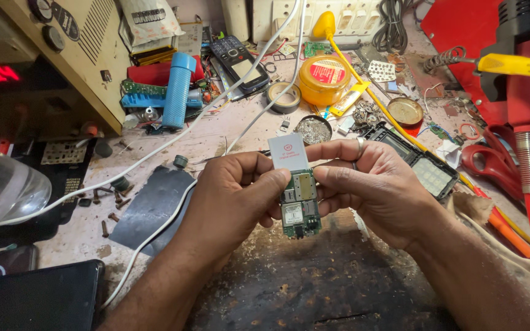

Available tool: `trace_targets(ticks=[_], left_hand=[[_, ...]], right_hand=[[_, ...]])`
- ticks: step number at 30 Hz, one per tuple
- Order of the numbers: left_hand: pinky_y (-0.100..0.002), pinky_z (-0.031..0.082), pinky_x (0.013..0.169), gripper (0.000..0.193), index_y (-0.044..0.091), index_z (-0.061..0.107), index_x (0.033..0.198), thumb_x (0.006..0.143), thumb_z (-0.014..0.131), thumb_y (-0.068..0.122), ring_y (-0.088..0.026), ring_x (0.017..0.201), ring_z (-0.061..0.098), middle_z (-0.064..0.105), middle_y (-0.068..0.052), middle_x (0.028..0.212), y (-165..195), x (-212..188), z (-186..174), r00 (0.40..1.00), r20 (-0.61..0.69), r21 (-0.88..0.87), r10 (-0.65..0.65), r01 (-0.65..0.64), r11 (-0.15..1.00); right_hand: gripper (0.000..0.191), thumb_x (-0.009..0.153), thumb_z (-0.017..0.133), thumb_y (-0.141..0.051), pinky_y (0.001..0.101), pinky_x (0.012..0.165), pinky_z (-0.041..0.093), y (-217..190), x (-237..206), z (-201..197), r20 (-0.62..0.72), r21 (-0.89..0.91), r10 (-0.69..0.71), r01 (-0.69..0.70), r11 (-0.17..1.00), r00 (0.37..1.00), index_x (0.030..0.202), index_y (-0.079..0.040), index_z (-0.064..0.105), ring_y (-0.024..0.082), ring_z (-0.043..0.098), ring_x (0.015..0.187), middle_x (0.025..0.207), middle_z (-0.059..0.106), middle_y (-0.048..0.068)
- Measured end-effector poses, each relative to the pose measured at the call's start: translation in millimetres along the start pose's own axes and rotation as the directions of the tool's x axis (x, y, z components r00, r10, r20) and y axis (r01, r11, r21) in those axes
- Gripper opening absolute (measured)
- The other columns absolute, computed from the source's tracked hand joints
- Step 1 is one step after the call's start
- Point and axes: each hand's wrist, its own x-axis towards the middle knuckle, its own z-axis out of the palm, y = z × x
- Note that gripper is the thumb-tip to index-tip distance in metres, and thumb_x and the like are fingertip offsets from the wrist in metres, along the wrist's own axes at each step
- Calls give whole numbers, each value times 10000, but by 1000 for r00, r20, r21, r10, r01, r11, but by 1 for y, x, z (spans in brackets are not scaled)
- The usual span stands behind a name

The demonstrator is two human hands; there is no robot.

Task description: The person handles a small circuit board and a camera module on a cluttered workbench. They use a yellow-handled screwdriver to adjust components, then attach a silver metal shield to the board and inspect the assembly.

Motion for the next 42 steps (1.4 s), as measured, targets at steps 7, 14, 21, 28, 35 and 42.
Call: trace_targets(ticks=[7,14,21,28,35,42], left_hand=[[-245,503,481,193,0,721,819,879,699,182,-78,514,608,696,-40,649,1,-1,0,999,27,72,-27,25,997],[-232,507,490,179,13,718,806,883,708,174,-49,531,605,698,-10,657,-1,0,1,998,48,156,39,-47,987],[-240,452,470,178,20,725,775,861,721,177,-35,527,565,689,1,632,2,-3,1,999,30,251,19,-26,968],[-250,484,513,207,25,712,750,840,734,210,-27,582,571,683,27,651,4,-5,-1,988,70,389,136,-152,909],[-255,492,518,196,35,716,832,885,685,222,-38,580,597,704,12,683,1,-1,7,990,-5,354,144,-133,926],[-269,478,506,213,35,751,861,898,697,238,-56,573,587,698,-7,651,-1,-1,11,975,-94,401,203,-149,904]], right_hand=[[547,889,707,-50,293,643,627,-9,-2,6,-4,-44,-87,86,995,996,1398,71,547,139,724,704,930,766,154],[633,831,705,5,281,579,600,-18,-3,13,-39,-157,-47,41,987,998,1426,13,486,138,697,640,859,776,159],[650,811,716,-10,284,566,604,-22,-5,14,-54,-214,-29,17,977,998,1419,-19,485,124,703,652,819,764,129],[665,801,711,-10,279,550,603,-27,-6,14,-26,-303,-3,-5,953,1000,1424,-35,481,137,697,607,697,711,103],[646,855,674,-30,294,592,627,-24,-3,14,-21,-233,24,-28,972,999,1460,-33,446,158,736,678,773,708,112],[668,860,672,-32,298,598,629,-18,-1,10,-37,-212,28,-35,977,999,1477,-48,416,171,747,695,770,691,101]])
